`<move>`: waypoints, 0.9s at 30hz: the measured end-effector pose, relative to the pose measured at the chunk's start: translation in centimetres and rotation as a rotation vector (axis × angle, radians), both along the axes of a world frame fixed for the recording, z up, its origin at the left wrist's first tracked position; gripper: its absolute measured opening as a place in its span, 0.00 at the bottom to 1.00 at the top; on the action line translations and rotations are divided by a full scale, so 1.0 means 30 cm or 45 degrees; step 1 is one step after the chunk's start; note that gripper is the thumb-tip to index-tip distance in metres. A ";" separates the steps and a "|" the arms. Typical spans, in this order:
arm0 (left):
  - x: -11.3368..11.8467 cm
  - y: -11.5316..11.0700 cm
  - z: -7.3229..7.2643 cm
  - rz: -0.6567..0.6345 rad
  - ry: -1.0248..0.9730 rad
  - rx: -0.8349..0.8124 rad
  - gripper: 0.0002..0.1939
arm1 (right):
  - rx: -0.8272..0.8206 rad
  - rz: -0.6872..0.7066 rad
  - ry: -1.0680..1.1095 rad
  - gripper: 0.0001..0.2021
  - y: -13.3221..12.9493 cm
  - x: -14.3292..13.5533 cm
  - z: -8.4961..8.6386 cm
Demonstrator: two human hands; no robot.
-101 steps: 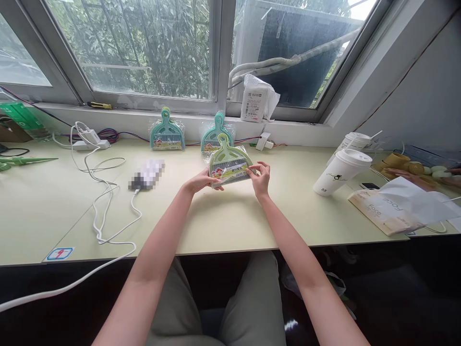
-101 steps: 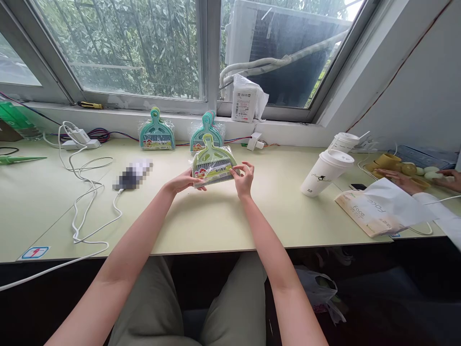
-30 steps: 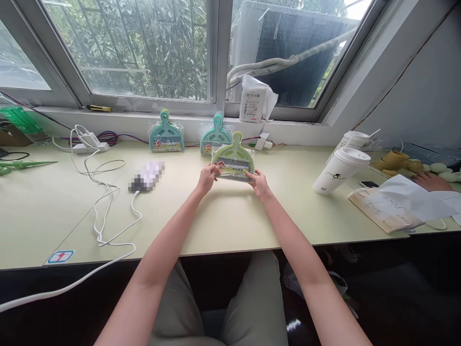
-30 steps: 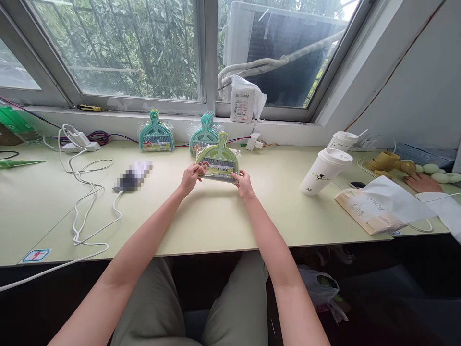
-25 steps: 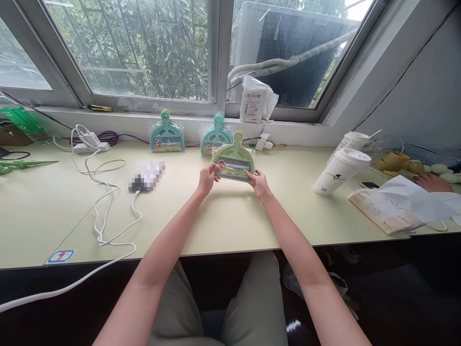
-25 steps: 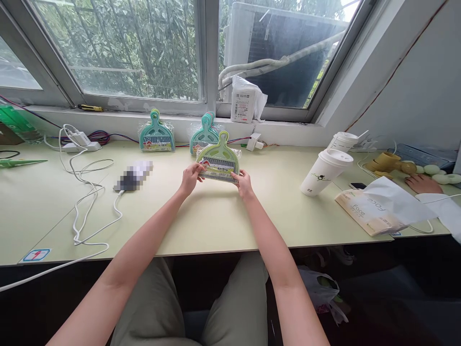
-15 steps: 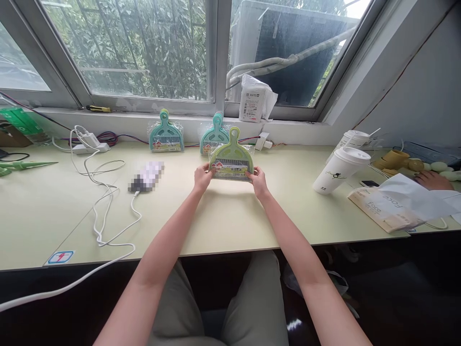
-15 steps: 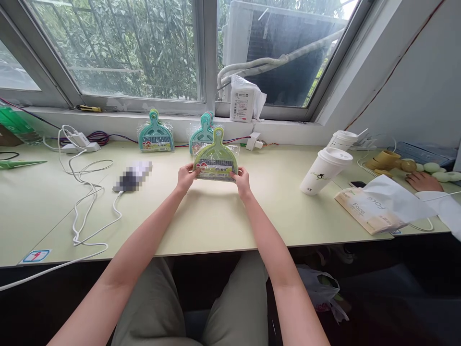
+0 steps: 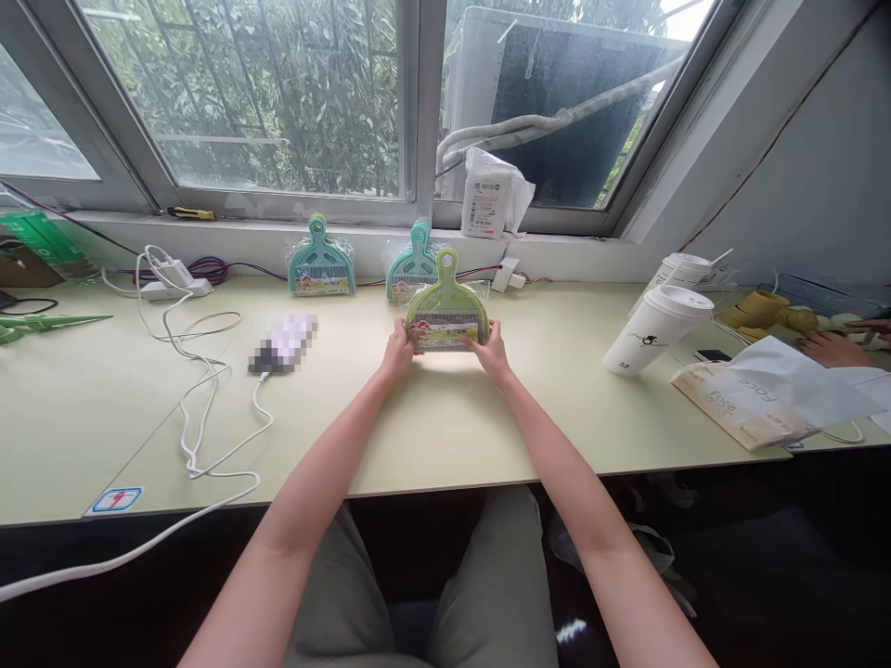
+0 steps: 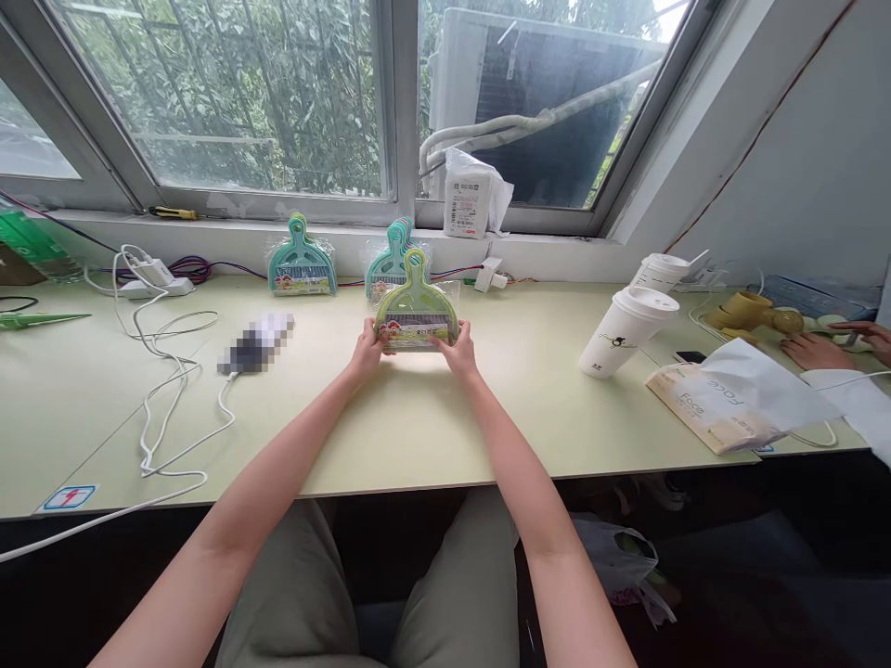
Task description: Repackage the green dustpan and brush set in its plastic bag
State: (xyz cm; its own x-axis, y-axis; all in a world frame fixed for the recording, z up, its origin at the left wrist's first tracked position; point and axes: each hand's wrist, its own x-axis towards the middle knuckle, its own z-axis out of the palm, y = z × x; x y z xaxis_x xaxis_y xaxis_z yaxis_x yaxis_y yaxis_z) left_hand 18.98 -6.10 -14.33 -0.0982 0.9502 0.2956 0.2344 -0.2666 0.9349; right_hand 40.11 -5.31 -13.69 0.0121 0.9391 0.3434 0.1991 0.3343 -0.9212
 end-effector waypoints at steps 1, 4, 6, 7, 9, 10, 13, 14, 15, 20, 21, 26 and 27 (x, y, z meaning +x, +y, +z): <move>-0.003 -0.001 0.002 -0.006 -0.008 -0.003 0.11 | 0.006 0.000 -0.010 0.28 0.000 0.000 0.000; -0.022 0.001 0.013 -0.003 0.053 -0.031 0.12 | 0.023 -0.005 0.012 0.23 0.018 0.007 -0.014; -0.041 0.002 0.019 0.061 0.156 -0.015 0.12 | 0.014 0.036 0.043 0.20 0.038 0.015 -0.030; -0.051 0.003 0.021 0.107 0.218 0.001 0.12 | 0.006 0.052 0.044 0.20 0.047 0.019 -0.038; -0.069 0.002 0.024 0.186 0.342 0.013 0.11 | 0.005 0.048 -0.003 0.19 0.060 0.021 -0.051; -0.076 0.000 0.025 0.214 0.399 0.006 0.11 | 0.019 0.021 -0.046 0.17 0.064 0.020 -0.057; -0.087 -0.006 0.026 0.270 0.522 -0.008 0.10 | 0.096 -0.098 -0.206 0.13 0.065 0.005 -0.063; -0.088 -0.007 0.025 0.287 0.545 -0.002 0.10 | 0.123 -0.132 -0.260 0.12 0.066 -0.003 -0.062; -0.089 -0.006 0.025 0.305 0.564 0.005 0.10 | 0.147 -0.162 -0.315 0.12 0.067 -0.013 -0.060; -0.106 0.031 0.025 0.415 0.653 -0.001 0.11 | 0.207 -0.256 -0.590 0.10 0.108 -0.075 -0.042; -0.114 0.045 0.026 0.429 0.686 -0.003 0.12 | 0.202 -0.266 -0.642 0.10 0.124 -0.089 -0.038; -0.160 0.135 0.029 0.458 0.854 0.027 0.15 | 0.137 -0.302 -0.831 0.13 0.224 -0.161 -0.028; -0.168 0.156 0.029 0.463 0.852 0.031 0.16 | 0.140 -0.299 -0.837 0.13 0.245 -0.172 -0.028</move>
